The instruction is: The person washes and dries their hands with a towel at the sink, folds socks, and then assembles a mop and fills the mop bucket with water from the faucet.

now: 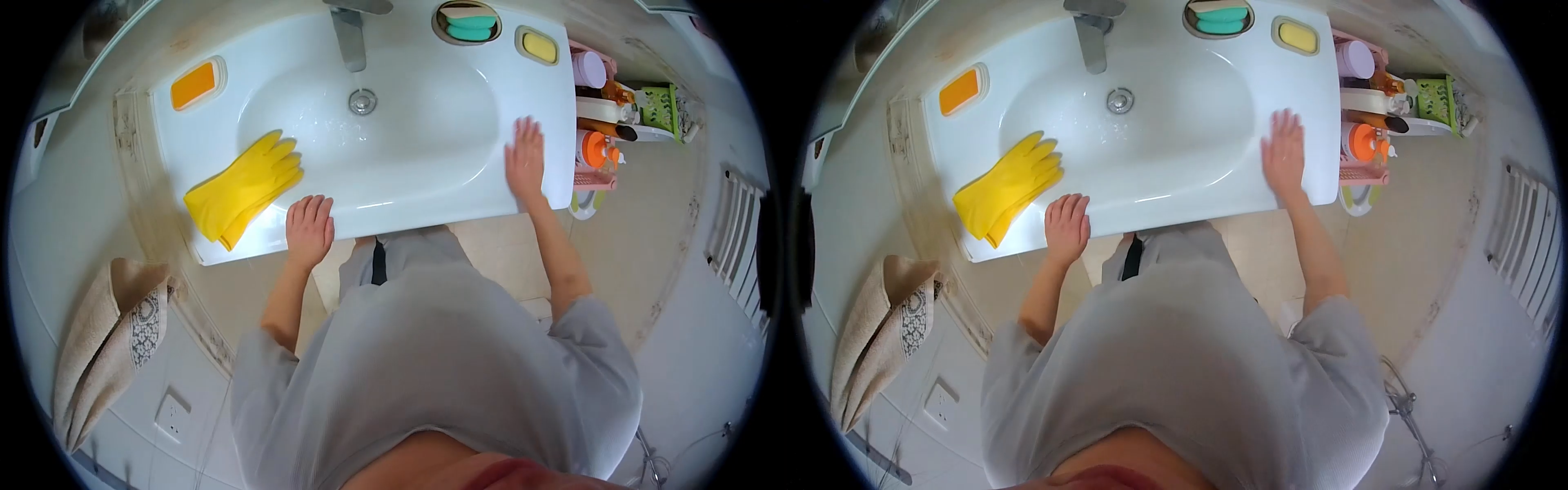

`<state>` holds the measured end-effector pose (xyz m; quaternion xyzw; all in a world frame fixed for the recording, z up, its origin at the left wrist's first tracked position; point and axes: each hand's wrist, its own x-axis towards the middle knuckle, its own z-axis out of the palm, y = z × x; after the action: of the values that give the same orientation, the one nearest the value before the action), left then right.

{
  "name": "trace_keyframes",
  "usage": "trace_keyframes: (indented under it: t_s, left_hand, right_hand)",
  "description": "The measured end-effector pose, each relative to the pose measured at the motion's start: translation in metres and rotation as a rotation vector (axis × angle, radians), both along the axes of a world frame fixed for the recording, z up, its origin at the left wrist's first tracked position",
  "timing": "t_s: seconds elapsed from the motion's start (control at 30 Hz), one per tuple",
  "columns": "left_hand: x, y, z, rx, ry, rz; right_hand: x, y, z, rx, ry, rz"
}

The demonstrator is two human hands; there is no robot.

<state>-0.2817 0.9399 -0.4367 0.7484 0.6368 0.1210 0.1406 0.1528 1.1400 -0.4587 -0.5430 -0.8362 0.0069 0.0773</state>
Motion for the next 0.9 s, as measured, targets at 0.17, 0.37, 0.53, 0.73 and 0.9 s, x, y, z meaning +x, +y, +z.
trace_keyframes:
  t_s: [0.17, 0.37, 0.53, 0.73, 0.9]
  left_hand:
    - [0.03, 0.046, -0.036, -0.035, -0.168, 0.232]
    - [0.067, 0.193, -0.039, -0.353, -2.037, 0.933]
    - [0.044, 0.238, -0.016, -0.367, -2.598, 0.572]
    - [0.032, 0.225, 0.006, -0.442, -2.434, 0.502]
    - [0.025, 0.195, 0.017, -0.482, -0.978, 0.458]
  right_hand:
    - [-0.055, 0.1, -0.038, 0.231, 0.133, -0.182]
    - [-0.206, 0.039, -0.049, -0.486, 0.893, 0.028]
    - [-0.247, 0.055, 0.022, -0.902, 1.666, -0.269]
    - [-0.254, 0.088, 0.115, -0.126, 1.219, 0.144]
    - [-0.231, 0.102, 0.087, 0.181, 0.489, 0.195]
